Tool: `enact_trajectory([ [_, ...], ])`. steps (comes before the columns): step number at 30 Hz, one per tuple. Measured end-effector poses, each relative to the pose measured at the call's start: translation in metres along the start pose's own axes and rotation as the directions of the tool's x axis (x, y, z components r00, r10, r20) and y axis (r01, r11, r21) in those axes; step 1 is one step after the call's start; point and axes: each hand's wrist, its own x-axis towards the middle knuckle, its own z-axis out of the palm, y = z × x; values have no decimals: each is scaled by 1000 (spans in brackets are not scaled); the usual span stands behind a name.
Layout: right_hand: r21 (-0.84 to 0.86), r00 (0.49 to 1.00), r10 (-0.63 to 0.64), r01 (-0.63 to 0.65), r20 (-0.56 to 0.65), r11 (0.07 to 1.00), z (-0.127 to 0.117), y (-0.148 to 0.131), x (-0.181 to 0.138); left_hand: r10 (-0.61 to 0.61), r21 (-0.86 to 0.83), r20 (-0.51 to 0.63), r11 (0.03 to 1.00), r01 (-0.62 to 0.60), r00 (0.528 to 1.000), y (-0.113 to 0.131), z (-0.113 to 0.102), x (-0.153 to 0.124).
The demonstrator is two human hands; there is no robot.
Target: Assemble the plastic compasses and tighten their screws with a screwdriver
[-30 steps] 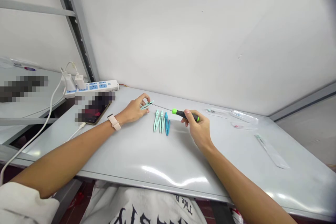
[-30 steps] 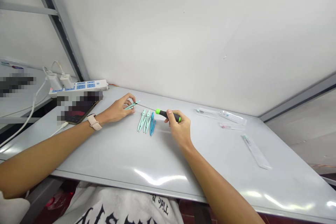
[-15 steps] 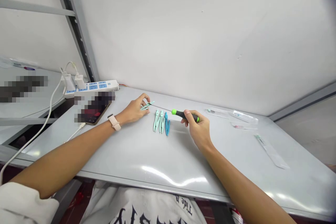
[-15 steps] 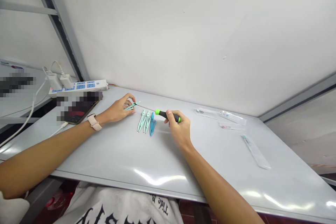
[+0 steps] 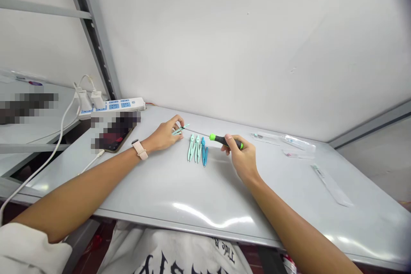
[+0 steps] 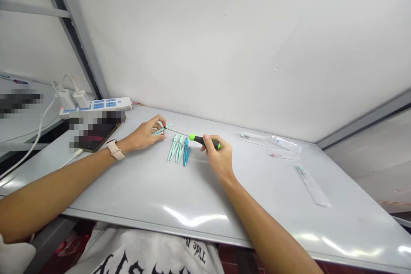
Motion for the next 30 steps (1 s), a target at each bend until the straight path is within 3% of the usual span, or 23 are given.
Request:
enact_trajectory([
  [30, 0, 1000, -6, 6, -5, 1000, 0, -1, -1, -2, 2, 1, 1000, 2, 1000, 2, 3, -2],
])
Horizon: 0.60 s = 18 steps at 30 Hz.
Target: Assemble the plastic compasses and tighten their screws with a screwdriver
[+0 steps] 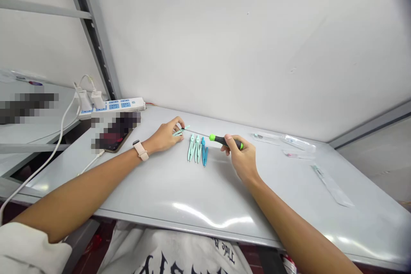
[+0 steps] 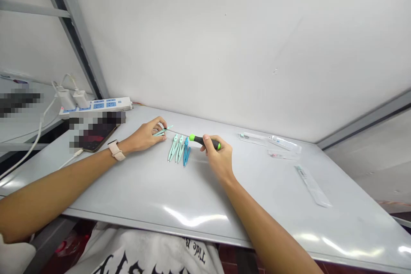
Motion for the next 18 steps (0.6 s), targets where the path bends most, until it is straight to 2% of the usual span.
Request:
enact_trajectory([
  [18, 6, 999, 41, -41, -2, 999, 0, 2, 1, 7, -31, -5, 1000, -7, 1000, 1, 0, 0],
])
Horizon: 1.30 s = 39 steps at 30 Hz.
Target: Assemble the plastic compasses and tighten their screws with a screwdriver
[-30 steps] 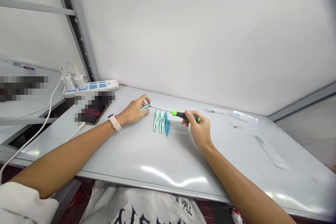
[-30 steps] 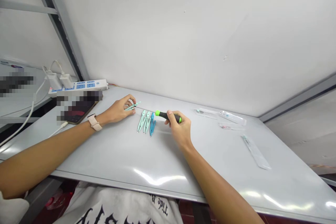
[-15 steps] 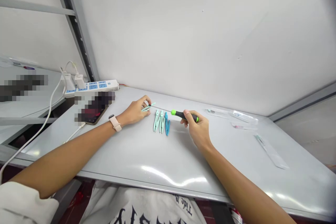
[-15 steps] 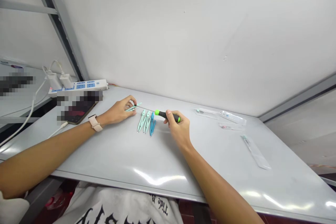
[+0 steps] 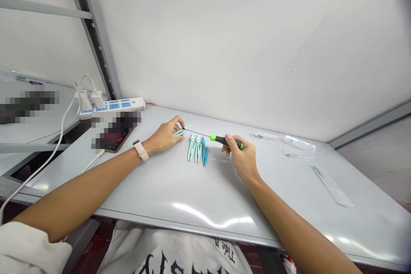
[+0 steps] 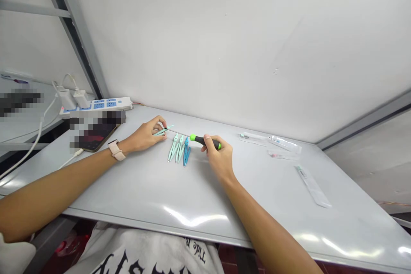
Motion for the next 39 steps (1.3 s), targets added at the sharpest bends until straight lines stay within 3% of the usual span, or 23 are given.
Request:
enact_trajectory([
  [32, 87, 996, 10, -2, -92, 996, -5, -4, 4, 21, -2, -35, 1000, -21, 999, -4, 0, 1],
  [39, 96, 993, 6, 5, -117, 995, -6, -3, 4, 2, -1, 3, 1000, -2, 1000, -2, -2, 0],
])
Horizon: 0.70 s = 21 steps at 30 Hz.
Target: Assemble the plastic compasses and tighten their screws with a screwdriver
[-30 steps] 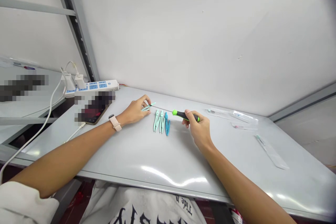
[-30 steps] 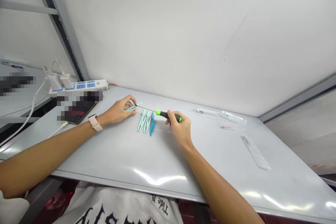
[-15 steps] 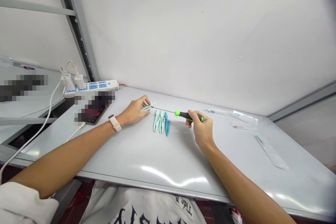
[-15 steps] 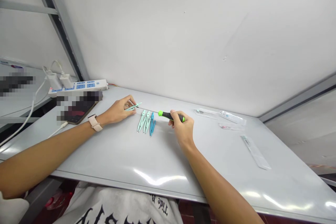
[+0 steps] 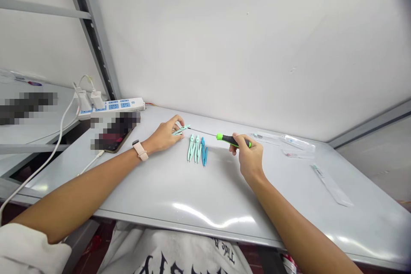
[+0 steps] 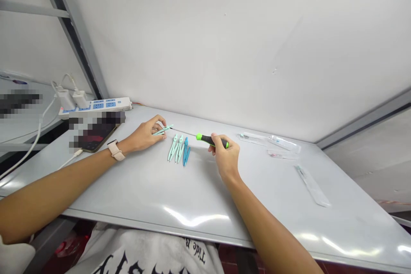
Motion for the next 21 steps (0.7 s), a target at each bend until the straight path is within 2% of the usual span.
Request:
enact_trajectory([
  [13, 18, 1000, 14, -14, 1, 1000, 0, 0, 2, -20, -35, -1, 999, 19, 1000, 0, 0, 0],
  [21, 14, 1000, 0, 0, 8, 1000, 0, 1, 1, -73, -174, -12, 982, 70, 997, -1, -1, 2],
])
